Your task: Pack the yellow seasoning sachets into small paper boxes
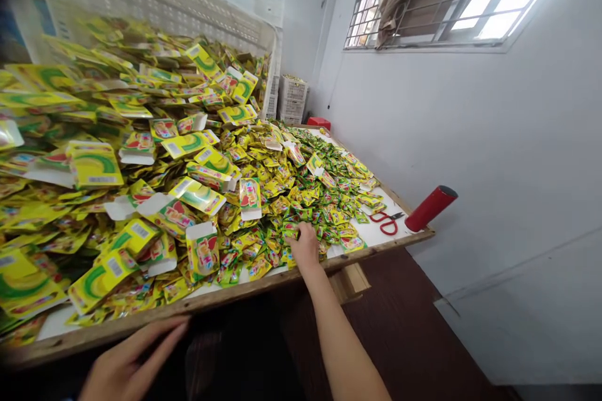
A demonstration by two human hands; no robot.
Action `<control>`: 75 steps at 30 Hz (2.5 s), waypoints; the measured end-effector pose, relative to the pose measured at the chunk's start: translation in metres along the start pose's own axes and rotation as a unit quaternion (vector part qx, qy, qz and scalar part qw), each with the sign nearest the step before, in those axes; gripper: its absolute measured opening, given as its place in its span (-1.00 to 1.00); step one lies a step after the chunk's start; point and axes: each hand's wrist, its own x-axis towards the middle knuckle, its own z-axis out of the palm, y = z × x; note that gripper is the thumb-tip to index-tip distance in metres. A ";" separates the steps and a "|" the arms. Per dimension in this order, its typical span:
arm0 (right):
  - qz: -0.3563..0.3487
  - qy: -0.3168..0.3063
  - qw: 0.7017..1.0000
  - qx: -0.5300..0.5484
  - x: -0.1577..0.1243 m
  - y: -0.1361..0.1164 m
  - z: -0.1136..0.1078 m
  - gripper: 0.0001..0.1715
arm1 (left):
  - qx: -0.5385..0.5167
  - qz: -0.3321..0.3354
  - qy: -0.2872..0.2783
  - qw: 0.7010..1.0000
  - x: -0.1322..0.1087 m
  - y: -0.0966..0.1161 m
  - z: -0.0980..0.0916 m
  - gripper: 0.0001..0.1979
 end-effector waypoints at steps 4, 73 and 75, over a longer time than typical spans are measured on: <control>0.038 -0.025 0.995 0.092 -0.003 -0.007 -0.011 -0.69 | 0.105 -0.013 -0.174 0.979 0.076 0.032 0.055 -0.74; 0.021 -0.180 0.970 0.164 -0.106 -0.082 0.051 -0.57 | -0.385 -0.270 -0.009 0.882 0.044 0.028 0.040 -0.69; -0.018 -0.229 0.966 0.121 -0.103 -0.085 0.046 -0.73 | -0.340 -0.236 -0.021 0.910 0.045 0.028 0.033 -0.74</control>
